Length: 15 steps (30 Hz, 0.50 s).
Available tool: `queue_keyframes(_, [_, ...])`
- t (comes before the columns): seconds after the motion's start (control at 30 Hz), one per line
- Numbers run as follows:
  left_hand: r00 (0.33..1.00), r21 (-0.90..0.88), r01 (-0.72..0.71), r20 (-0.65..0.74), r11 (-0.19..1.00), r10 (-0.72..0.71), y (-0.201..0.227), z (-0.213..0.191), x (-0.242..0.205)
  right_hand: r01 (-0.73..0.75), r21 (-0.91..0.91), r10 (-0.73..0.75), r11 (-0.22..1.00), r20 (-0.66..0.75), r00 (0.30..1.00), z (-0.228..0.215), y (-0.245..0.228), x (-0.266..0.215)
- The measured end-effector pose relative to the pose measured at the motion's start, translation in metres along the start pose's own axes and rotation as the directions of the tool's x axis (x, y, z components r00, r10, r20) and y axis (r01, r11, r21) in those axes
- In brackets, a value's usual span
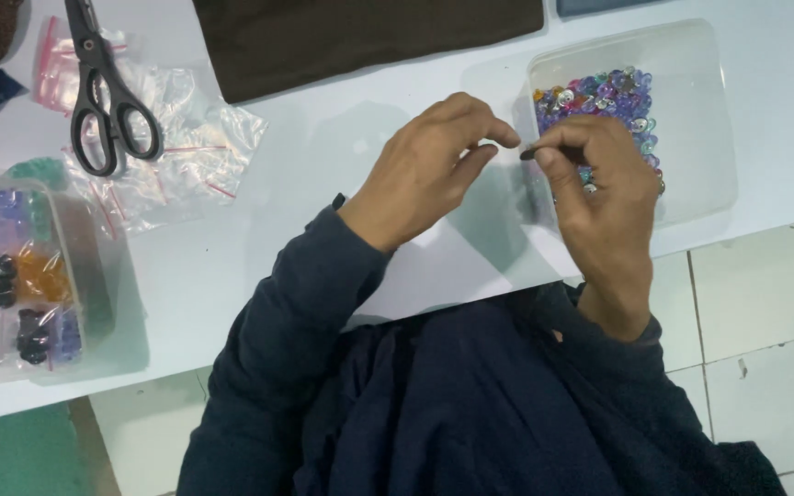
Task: Picking up small black buttons from a surface and placing them into a small plastic bag
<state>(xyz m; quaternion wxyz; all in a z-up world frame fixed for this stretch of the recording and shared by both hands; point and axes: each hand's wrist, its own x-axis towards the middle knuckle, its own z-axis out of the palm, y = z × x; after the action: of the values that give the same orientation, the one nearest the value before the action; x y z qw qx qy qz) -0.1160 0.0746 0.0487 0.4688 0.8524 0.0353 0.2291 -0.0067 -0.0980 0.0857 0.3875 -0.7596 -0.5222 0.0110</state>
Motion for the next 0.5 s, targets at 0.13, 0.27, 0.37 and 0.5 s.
queue_keyframes(0.13, [0.996,0.031,0.086,-0.036,0.996,-0.085,-0.028,-0.012,-0.022,0.073,0.023,-0.074,0.997,0.038,0.997,0.035,-0.012,0.002])
queue_keyframes(0.27, [0.952,0.259,0.291,0.012,0.921,-0.305,-0.053,-0.006,-0.038,0.017,0.107,-0.026,0.994,0.076,0.997,0.076,0.008,-0.002])
queue_keyframes(0.37, [0.93,0.323,0.335,0.038,0.885,-0.366,-0.064,0.002,-0.047,-0.066,0.1,0.055,0.993,0.112,0.992,0.094,0.024,-0.008])
queue_keyframes(0.5, [0.934,0.349,0.318,0.041,0.881,-0.354,-0.073,0.007,-0.048,-0.022,0.082,0.015,0.996,0.077,0.997,0.096,0.034,-0.011])
